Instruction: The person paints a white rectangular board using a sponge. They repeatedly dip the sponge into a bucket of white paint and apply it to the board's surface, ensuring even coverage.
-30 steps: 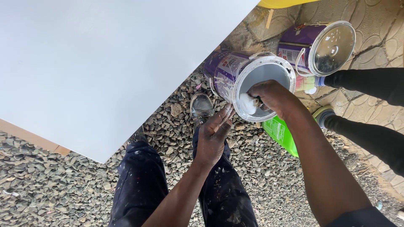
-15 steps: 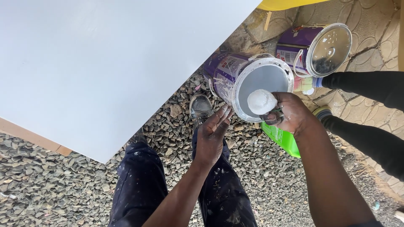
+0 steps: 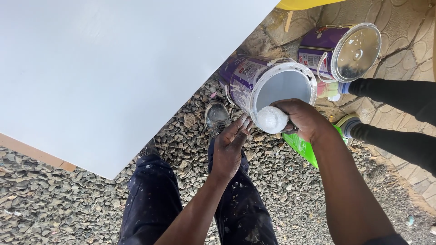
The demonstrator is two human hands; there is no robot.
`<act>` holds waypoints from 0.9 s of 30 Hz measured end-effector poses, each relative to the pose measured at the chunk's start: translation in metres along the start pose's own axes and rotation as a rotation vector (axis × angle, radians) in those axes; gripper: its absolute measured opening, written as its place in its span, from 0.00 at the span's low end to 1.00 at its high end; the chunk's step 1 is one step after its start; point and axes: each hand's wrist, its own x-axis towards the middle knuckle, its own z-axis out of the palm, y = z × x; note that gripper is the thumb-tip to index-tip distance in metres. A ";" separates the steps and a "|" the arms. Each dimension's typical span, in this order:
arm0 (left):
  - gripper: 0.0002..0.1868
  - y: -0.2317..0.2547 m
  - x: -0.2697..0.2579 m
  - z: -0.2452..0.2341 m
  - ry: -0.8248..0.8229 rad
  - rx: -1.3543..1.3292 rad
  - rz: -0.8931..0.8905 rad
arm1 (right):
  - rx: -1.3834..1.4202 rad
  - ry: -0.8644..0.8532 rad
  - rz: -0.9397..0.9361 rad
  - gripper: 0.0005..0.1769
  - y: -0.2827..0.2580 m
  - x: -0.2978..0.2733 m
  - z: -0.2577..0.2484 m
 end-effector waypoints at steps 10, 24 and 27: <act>0.24 0.019 -0.002 0.007 0.002 0.072 0.013 | -0.156 0.125 -0.089 0.14 0.000 0.026 -0.003; 0.21 0.049 -0.022 0.003 0.011 0.037 -0.034 | 0.157 -0.223 -0.329 0.17 -0.011 -0.007 0.005; 0.17 0.081 -0.044 -0.008 0.093 -0.004 -0.023 | 0.362 -0.211 -0.285 0.22 -0.006 -0.032 0.023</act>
